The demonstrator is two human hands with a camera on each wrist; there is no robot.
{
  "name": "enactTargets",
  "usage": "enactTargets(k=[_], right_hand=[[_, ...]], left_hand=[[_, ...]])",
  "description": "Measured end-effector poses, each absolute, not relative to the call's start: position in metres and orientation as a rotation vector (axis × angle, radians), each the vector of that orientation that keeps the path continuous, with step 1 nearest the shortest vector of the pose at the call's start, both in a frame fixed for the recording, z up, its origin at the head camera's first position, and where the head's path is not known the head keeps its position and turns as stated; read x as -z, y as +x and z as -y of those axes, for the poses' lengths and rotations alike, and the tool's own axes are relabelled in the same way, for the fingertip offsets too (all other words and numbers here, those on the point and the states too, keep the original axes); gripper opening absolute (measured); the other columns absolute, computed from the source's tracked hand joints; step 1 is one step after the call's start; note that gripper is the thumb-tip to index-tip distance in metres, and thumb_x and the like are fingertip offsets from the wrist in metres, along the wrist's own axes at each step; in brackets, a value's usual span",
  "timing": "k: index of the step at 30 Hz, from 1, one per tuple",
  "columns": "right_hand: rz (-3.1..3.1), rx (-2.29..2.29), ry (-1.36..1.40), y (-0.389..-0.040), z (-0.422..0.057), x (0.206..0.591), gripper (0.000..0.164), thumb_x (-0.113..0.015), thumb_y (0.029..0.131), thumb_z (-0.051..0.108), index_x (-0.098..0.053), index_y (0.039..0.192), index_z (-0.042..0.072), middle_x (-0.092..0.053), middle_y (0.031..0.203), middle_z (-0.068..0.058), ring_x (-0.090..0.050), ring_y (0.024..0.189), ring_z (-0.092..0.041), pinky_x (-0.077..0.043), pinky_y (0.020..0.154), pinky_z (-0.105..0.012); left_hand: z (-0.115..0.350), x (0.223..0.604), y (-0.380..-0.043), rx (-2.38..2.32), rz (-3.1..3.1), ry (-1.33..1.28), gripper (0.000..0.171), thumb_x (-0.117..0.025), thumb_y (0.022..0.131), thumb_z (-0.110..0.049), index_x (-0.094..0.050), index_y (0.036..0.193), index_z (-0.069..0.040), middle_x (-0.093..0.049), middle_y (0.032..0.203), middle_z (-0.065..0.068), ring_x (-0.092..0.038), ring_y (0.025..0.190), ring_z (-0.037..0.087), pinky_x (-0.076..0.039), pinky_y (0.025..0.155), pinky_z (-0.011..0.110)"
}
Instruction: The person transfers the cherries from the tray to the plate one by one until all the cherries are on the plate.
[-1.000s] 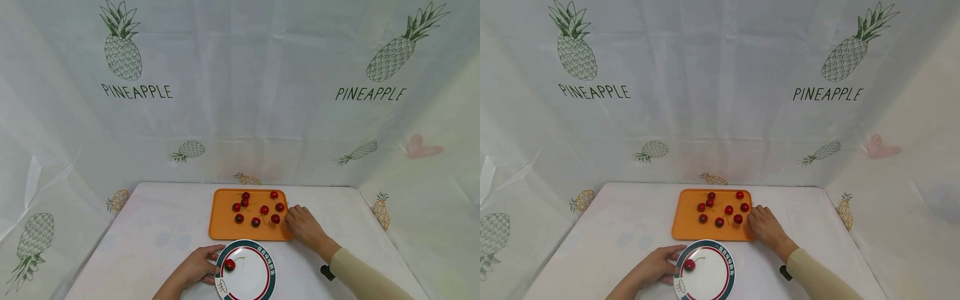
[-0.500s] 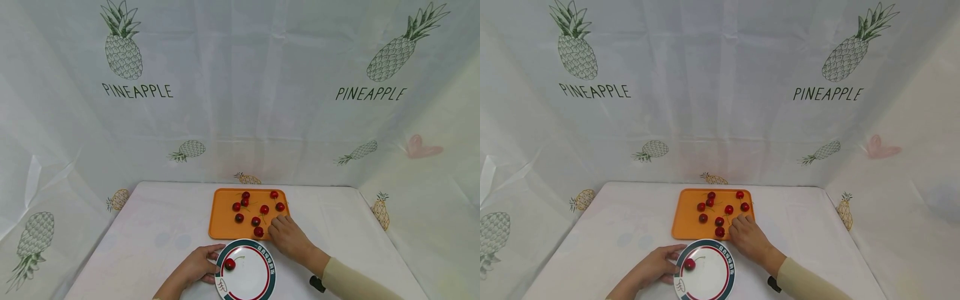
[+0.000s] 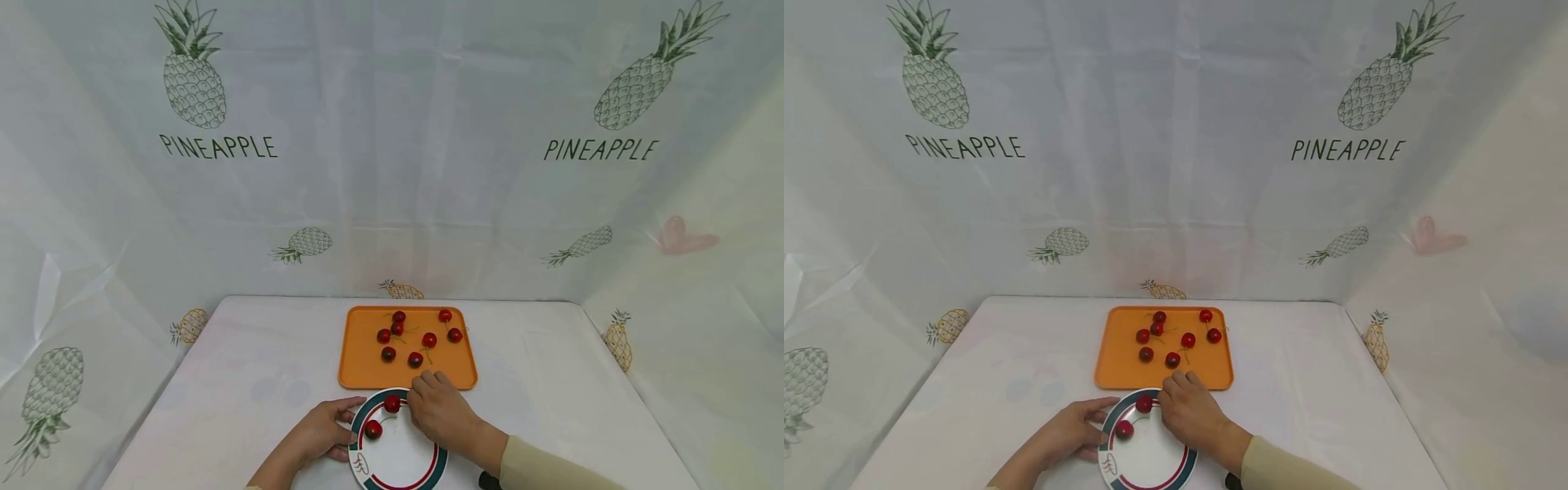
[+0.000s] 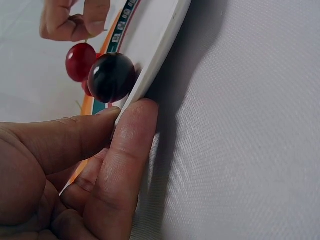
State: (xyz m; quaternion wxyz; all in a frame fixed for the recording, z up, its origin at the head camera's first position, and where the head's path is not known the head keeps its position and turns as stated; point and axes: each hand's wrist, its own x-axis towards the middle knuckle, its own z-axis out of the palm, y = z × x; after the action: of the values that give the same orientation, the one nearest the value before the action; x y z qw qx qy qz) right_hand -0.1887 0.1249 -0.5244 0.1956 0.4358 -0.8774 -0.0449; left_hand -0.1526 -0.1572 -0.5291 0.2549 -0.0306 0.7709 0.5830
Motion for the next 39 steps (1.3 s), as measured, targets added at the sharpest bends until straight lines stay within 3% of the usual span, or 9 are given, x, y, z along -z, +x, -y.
enactTargets(k=[17, 39], right_hand=[[2.457, 0.136, 1.265, -0.182, -0.098, 0.531, 0.018, -0.077, 0.095, 0.030, -0.068, 0.088, 0.016, -0.051, 0.081, 0.006, -0.040, 0.078, -0.013, -0.030, 0.067, -0.022], [2.533, 0.098, 1.149, -0.197, -0.114, 0.515, 0.026, -0.075, 0.095, 0.043, -0.071, 0.099, 0.017, -0.057, 0.092, 0.004, -0.044, 0.087, -0.015, -0.042, 0.073, -0.025]], left_hand=[[0.156, 0.527, -0.154, -1.563, -2.101, -0.116, 0.070, -0.078, 0.085, 0.007, -0.058, 0.150, -0.008, -0.065, 0.107, 0.010, -0.072, 0.071, 0.020, -0.067, 0.064, 0.033], [0.157, 0.531, -0.154, -1.578, -2.076, -0.115, 0.070, -0.078, 0.085, 0.009, -0.059, 0.149, -0.009, -0.065, 0.108, 0.010, -0.073, 0.072, 0.021, -0.067, 0.065, 0.036]])
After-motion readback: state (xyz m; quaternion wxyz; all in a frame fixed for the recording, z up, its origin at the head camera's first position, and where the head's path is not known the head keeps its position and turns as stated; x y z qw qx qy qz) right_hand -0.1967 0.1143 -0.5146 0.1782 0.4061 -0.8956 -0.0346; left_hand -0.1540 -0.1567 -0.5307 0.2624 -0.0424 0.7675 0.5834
